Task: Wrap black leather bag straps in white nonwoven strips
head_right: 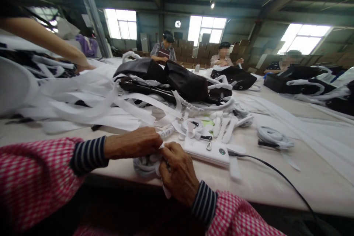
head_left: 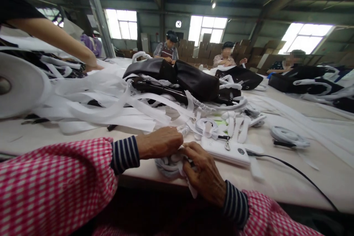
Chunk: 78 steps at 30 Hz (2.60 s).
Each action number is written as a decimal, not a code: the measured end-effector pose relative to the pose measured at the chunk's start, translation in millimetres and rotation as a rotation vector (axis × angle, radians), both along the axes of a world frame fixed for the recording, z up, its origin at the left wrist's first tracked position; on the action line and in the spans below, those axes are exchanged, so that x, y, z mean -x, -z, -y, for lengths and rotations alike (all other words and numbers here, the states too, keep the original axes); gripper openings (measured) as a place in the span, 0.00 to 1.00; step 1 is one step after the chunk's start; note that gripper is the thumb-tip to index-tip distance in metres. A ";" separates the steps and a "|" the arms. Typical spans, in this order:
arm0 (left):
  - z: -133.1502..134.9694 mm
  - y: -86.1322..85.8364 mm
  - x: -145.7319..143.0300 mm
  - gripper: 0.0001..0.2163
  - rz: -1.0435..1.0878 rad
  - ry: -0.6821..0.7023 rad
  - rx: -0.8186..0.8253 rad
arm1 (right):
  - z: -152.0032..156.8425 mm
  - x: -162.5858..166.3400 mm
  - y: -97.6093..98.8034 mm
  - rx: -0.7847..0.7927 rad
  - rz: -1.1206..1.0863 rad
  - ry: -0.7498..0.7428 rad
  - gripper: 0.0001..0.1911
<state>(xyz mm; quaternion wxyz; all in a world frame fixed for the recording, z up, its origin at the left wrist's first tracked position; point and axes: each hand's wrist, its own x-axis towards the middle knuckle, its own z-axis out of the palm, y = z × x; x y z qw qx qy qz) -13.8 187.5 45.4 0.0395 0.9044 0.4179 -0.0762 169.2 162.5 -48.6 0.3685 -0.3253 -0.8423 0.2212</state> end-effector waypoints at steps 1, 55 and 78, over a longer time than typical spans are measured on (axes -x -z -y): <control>3.8 2.0 2.9 0.09 0.004 -0.011 -0.004 | -0.5 0.2 0.1 -0.010 0.003 0.007 0.14; 12.2 45.1 34.5 0.04 0.394 -0.040 0.012 | -14.8 -18.9 -5.3 -0.241 0.218 -0.209 0.16; 12.9 36.9 24.0 0.03 0.253 0.092 -0.096 | -15.2 -7.3 -8.9 -0.400 0.345 -0.135 0.07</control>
